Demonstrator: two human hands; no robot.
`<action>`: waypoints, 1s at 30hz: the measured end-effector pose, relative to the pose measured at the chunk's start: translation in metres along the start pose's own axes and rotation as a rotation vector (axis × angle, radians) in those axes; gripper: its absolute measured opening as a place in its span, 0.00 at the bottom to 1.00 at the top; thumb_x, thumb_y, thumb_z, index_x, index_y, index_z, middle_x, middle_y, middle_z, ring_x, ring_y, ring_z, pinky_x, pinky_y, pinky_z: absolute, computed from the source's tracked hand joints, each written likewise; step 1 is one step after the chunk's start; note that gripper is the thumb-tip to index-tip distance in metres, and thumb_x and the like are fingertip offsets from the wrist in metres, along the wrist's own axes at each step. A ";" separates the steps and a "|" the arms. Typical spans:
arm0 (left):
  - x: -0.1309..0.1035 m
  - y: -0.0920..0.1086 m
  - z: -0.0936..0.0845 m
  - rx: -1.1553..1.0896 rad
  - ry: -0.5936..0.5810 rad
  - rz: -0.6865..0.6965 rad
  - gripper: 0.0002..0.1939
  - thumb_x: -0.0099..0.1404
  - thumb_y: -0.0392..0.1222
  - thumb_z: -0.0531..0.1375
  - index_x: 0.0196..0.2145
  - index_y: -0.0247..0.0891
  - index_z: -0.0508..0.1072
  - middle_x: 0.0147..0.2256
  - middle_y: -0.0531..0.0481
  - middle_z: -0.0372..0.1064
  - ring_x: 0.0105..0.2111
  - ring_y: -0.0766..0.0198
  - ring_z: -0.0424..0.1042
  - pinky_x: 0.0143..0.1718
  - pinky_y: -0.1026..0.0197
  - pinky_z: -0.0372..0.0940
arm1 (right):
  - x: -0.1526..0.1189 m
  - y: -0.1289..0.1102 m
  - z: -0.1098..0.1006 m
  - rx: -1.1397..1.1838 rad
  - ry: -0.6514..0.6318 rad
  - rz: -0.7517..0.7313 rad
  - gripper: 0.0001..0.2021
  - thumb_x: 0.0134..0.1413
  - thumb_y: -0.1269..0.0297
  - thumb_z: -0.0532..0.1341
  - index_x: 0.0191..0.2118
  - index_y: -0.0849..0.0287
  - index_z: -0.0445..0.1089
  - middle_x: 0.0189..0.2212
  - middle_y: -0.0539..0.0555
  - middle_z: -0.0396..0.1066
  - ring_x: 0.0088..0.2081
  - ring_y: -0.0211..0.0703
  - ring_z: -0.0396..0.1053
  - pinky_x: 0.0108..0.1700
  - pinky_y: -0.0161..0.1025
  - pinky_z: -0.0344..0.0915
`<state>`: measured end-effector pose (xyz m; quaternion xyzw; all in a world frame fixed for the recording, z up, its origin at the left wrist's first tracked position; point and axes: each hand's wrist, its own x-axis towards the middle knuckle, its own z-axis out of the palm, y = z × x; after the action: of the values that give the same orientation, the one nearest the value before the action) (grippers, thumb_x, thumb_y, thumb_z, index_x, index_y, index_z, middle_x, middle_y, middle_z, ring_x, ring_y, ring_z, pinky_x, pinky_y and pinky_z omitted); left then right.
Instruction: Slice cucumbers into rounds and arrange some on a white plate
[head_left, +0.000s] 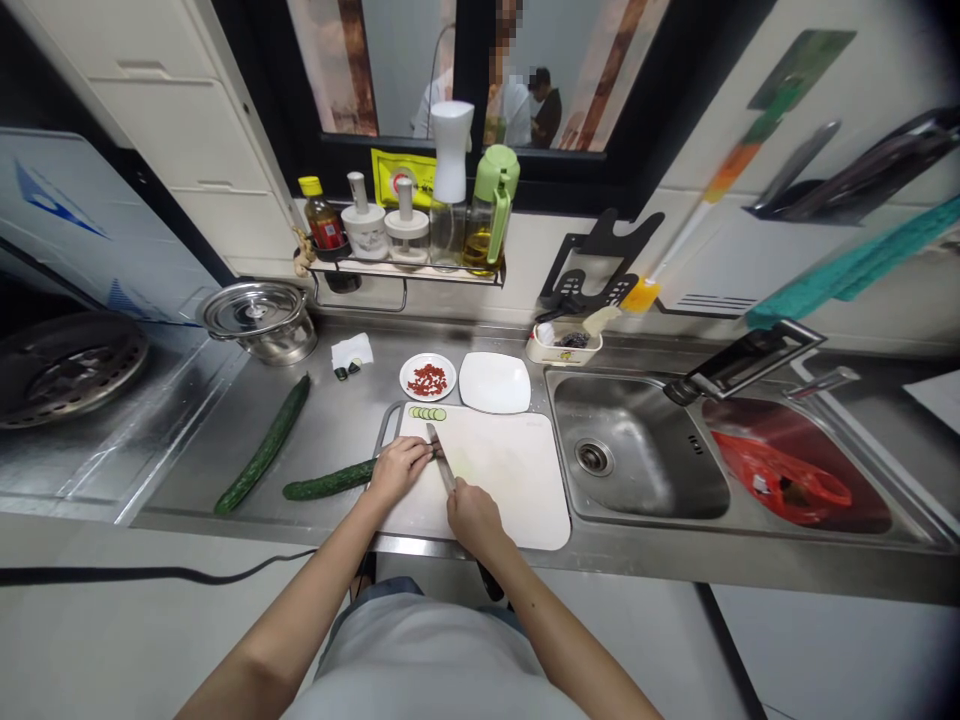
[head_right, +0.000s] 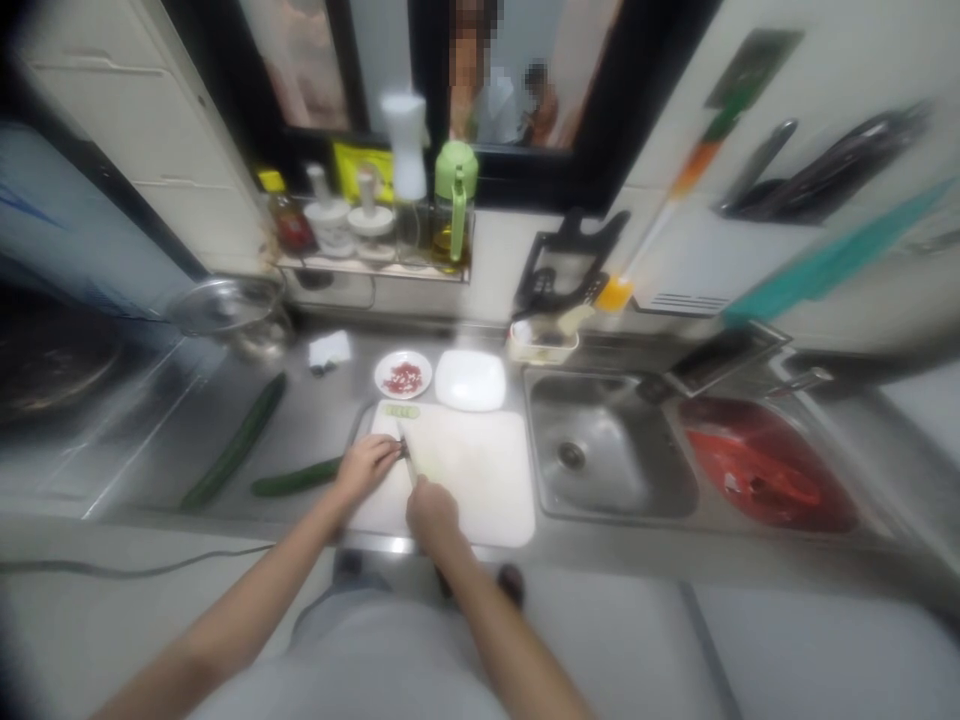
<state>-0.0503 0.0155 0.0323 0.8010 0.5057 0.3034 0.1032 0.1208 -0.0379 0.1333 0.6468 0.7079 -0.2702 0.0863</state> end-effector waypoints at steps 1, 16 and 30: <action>0.000 0.000 0.000 -0.002 0.004 0.000 0.11 0.67 0.43 0.54 0.38 0.42 0.76 0.39 0.47 0.73 0.40 0.62 0.69 0.43 0.58 0.66 | -0.002 0.000 -0.001 -0.003 -0.005 -0.001 0.17 0.63 0.70 0.45 0.47 0.67 0.68 0.41 0.65 0.73 0.44 0.50 0.71 0.40 0.38 0.62; 0.001 0.001 0.000 -0.047 -0.011 -0.027 0.11 0.67 0.43 0.54 0.37 0.41 0.76 0.39 0.47 0.73 0.41 0.62 0.69 0.44 0.58 0.66 | -0.014 0.010 0.000 -0.004 -0.055 -0.006 0.15 0.62 0.71 0.46 0.46 0.66 0.68 0.41 0.64 0.73 0.43 0.50 0.71 0.39 0.38 0.61; 0.001 0.000 0.000 -0.036 -0.017 -0.014 0.11 0.67 0.43 0.54 0.38 0.42 0.76 0.39 0.47 0.73 0.41 0.62 0.69 0.44 0.58 0.66 | 0.001 0.001 0.000 -0.010 -0.035 -0.003 0.16 0.60 0.73 0.46 0.46 0.67 0.68 0.41 0.66 0.73 0.44 0.50 0.71 0.40 0.38 0.62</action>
<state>-0.0498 0.0164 0.0332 0.7979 0.5051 0.3047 0.1241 0.1217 -0.0374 0.1327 0.6405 0.7087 -0.2780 0.1016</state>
